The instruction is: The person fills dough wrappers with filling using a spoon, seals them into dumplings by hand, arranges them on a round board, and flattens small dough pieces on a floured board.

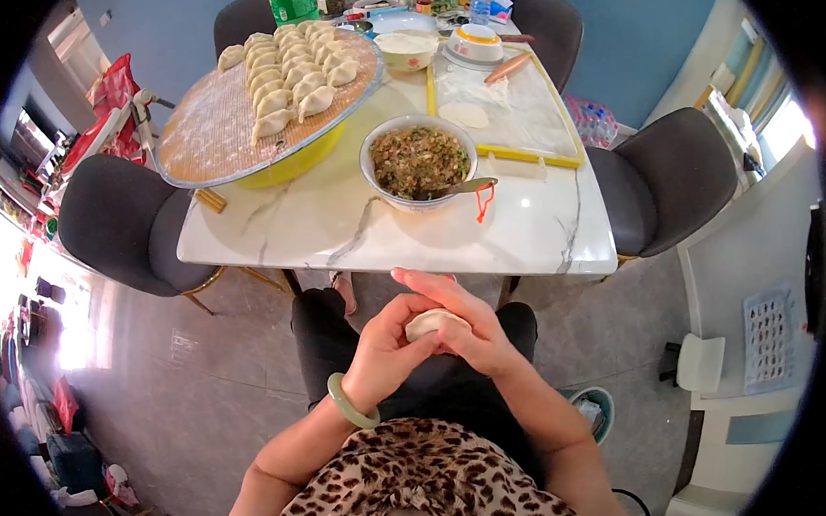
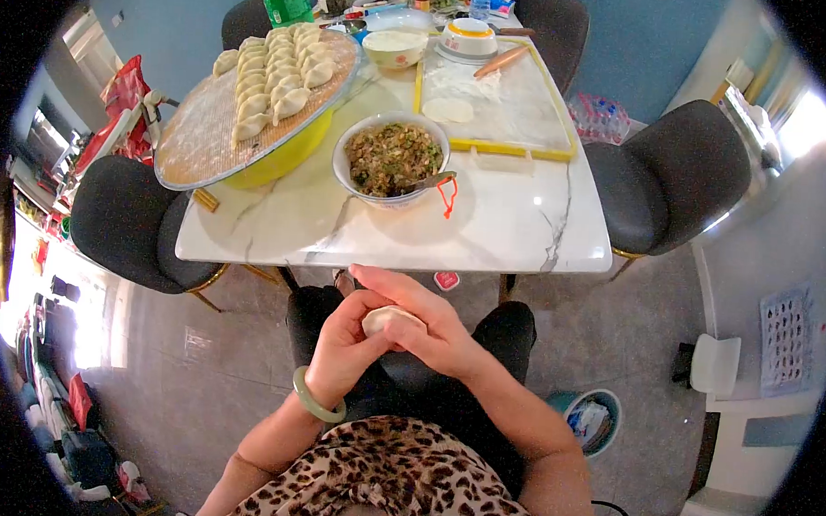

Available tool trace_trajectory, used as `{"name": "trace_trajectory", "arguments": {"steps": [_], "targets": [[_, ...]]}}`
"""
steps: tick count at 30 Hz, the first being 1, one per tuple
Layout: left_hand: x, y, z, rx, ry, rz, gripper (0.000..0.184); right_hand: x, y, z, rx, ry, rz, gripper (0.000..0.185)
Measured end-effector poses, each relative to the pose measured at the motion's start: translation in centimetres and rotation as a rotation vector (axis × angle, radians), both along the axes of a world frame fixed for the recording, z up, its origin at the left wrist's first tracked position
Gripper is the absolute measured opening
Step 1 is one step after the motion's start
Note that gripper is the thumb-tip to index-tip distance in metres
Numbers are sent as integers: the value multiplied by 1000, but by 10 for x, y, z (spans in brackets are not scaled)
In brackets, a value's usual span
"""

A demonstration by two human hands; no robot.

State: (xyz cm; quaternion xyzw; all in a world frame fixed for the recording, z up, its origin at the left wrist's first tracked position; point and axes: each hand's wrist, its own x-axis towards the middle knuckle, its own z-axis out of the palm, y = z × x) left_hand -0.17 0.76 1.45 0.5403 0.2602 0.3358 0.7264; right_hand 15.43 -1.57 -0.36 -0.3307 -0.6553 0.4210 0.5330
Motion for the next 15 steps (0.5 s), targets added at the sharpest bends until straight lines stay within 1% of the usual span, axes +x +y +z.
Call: {"name": "trace_trajectory", "arguments": {"steps": [2,3,5,6,8,9,10,12,13,14,15], "targets": [[1,-2,1,-3,57,14,26,-11,1,1,-59,200,-28,55],[2,-4,0,1,58,16,26,-20,1,0,-56,200,-25,55],[8,-11,-2,224,1,267,26,-40,3,-3,-121,611,-140,52],[12,-11,-7,225,4,271,26,-45,3,-3,-122,614,-135,52],[22,-7,-19,314,-66,404,33,-52,4,-5,-143,704,-117,49],[25,-8,-14,431,10,468,34,-53,4,-5,-143,704,-118,49],[25,-5,-13,429,8,466,34,-52,5,-5,-133,700,-159,48],[24,-2,-15,304,-29,415,29,-48,5,-7,-128,693,-198,47],[22,-2,-20,226,24,378,33,-43,5,-9,-149,627,-185,46],[22,-2,-22,223,29,377,33,-40,5,-10,-173,565,-173,44],[24,-1,-23,245,55,391,32,-38,6,-11,-177,569,-176,44]]}}
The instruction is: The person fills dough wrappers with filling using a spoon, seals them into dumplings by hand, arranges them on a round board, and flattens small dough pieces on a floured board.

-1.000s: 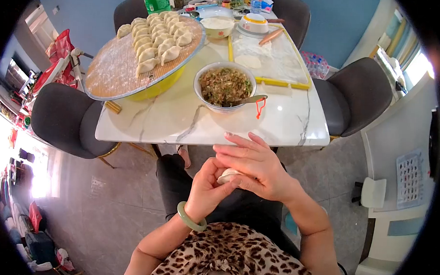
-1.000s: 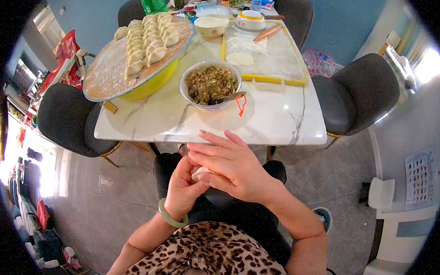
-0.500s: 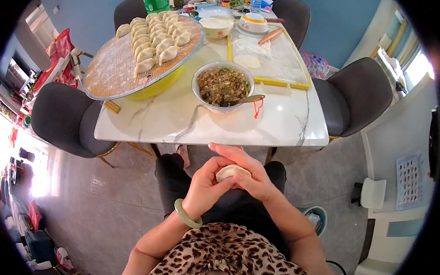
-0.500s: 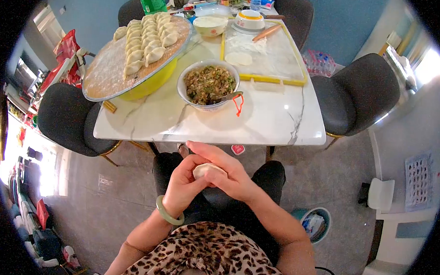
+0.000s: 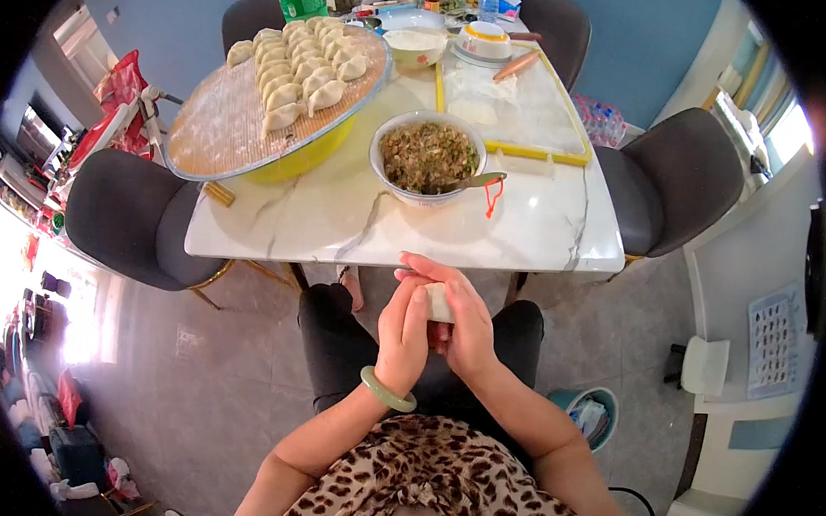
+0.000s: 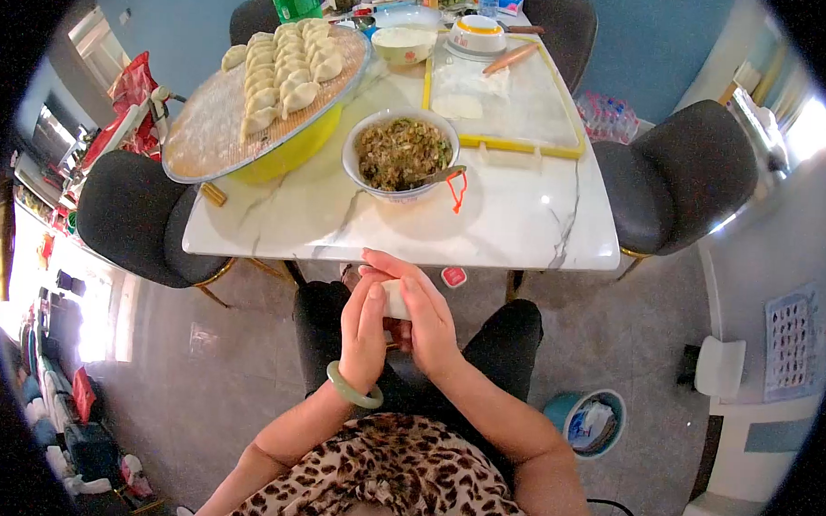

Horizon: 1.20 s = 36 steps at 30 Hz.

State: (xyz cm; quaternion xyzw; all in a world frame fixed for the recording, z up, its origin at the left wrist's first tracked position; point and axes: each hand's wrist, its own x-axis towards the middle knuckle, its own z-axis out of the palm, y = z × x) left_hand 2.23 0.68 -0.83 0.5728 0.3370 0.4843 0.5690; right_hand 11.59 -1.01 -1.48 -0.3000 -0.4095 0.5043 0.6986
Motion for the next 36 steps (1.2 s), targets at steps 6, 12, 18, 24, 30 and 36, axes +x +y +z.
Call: {"name": "trace_trajectory", "arguments": {"steps": [6,12,18,24,30,36], "targets": [[-5,7,1,-441,-136,-143,28,7,3,-4,-244,46,106,38],[-6,15,-13,-669,-156,-233,29,11,11,-17,-379,139,159,36],[-3,14,-26,-683,-160,-229,34,7,7,-25,-494,325,141,33],[-2,11,-29,-622,-110,-174,34,1,5,-19,-503,381,144,30],[2,-2,-63,-520,-155,-1,24,-11,0,-8,-476,378,110,28],[5,-11,-33,-252,-131,17,27,-14,-7,-21,-197,309,89,28]]}}
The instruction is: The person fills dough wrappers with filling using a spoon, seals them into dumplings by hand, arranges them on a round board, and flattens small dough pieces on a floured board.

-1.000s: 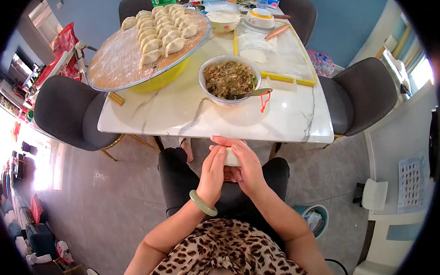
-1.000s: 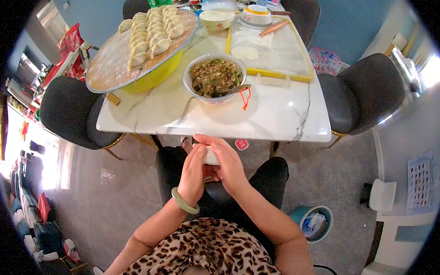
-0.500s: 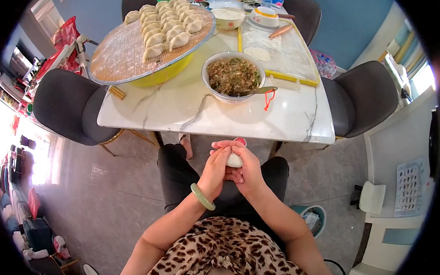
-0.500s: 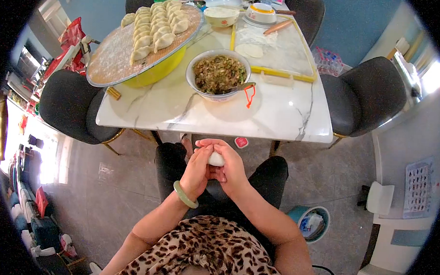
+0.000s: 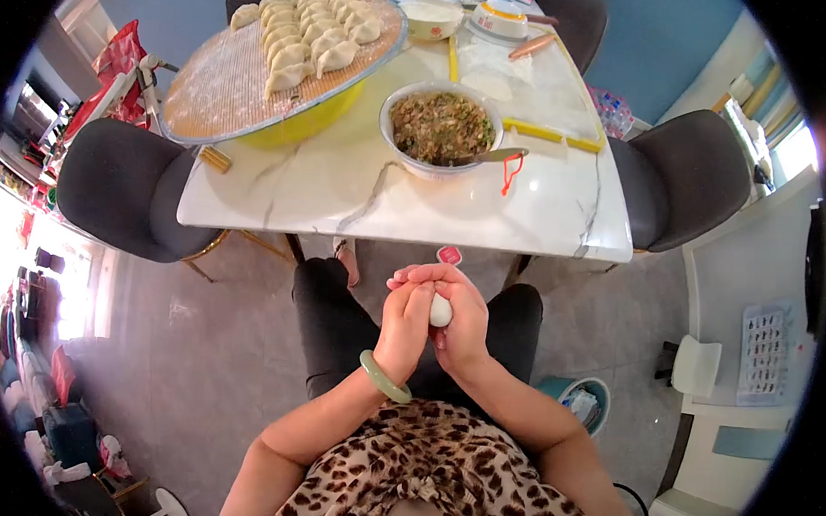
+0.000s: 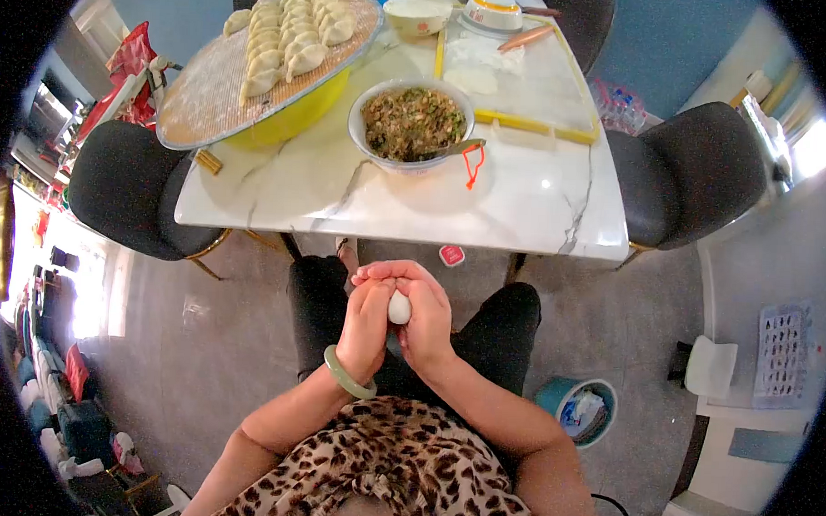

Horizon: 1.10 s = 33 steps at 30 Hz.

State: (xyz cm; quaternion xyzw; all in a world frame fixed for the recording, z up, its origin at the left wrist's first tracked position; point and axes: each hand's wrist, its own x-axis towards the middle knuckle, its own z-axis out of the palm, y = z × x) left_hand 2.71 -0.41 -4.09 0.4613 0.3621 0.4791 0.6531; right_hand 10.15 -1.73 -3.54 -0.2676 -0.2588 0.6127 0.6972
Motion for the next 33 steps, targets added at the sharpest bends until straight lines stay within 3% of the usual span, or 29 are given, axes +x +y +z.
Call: {"name": "trace_trajectory", "arguments": {"steps": [4,7,9,10,14,16,19,21,23,24,27,29,31,33], "targets": [[-15,23,17,-338,-120,-340,37,16,5,-1,-132,-56,83,32],[-16,23,29,-330,-196,-352,36,19,9,6,-132,-84,173,40],[-10,17,31,-286,-122,-249,37,12,8,14,-148,-212,76,34],[-8,15,31,-242,-53,-141,38,13,6,16,-149,-212,76,34],[-14,5,26,-295,-84,-169,32,8,-4,19,-154,-146,111,33],[-17,0,20,-75,56,-96,25,-4,-8,14,-168,-137,49,32],[-22,-5,24,-123,57,-126,21,-10,-10,-1,-43,-190,-81,32],[-18,2,11,-7,71,-90,26,-3,-8,0,-40,-191,-7,35],[-26,18,13,-271,-70,-416,42,18,-4,9,-96,-306,139,39],[-29,26,14,-274,-57,-546,53,31,-1,6,-77,-360,141,42],[-30,36,28,-329,-55,-535,55,63,1,4,-152,-623,156,46],[-31,39,18,-317,-46,-536,57,64,-3,2,-246,-544,217,45],[-28,43,11,-214,15,-578,55,59,-6,0,-188,-608,310,50],[-26,42,11,12,296,-555,41,54,-4,-10,-240,-590,228,52]]}}
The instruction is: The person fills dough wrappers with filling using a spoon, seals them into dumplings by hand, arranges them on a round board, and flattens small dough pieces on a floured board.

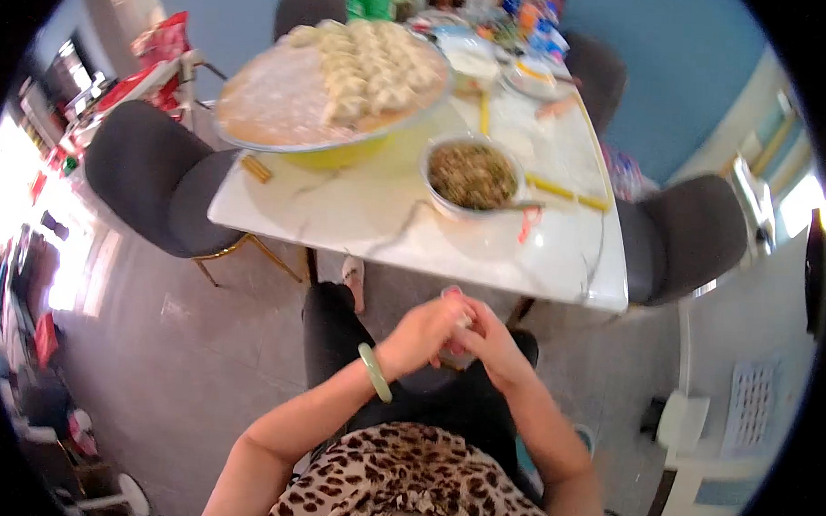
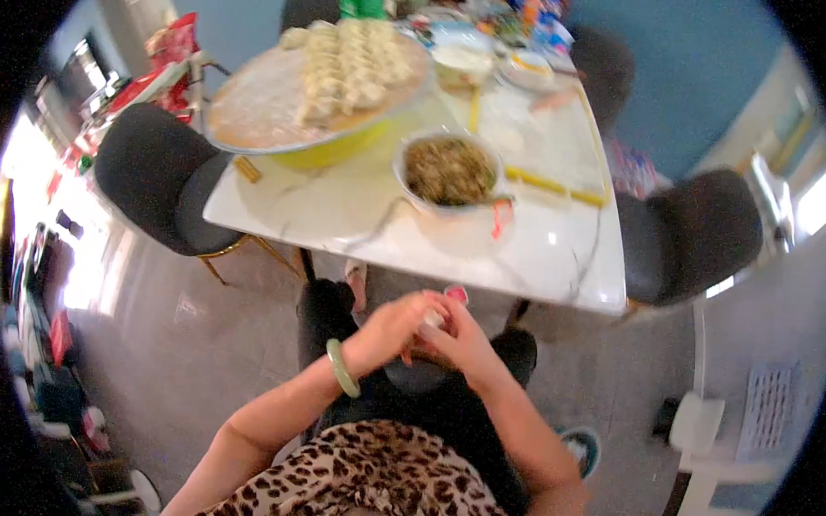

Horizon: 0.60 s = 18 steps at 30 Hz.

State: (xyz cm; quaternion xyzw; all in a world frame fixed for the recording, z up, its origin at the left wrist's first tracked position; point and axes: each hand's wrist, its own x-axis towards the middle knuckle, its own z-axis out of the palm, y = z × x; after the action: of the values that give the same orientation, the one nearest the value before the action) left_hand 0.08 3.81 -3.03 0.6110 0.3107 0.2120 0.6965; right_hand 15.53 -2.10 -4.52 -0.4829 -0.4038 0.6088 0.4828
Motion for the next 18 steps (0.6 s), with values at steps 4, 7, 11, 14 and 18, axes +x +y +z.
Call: {"name": "trace_trajectory", "arguments": {"steps": [4,7,11,14,18], "targets": [[10,10,-23,422,-35,-29,26,17,1,-15,-75,2,22,46],[-16,20,16,80,-10,79,27,24,10,-5,-236,43,18,40],[-61,52,-3,-130,-143,323,25,2,43,34,-339,43,215,32],[-72,59,-25,-235,-189,257,25,-17,82,117,-301,-113,591,35],[-68,69,-45,-298,-160,-74,30,-38,204,199,257,-503,762,33]]}}
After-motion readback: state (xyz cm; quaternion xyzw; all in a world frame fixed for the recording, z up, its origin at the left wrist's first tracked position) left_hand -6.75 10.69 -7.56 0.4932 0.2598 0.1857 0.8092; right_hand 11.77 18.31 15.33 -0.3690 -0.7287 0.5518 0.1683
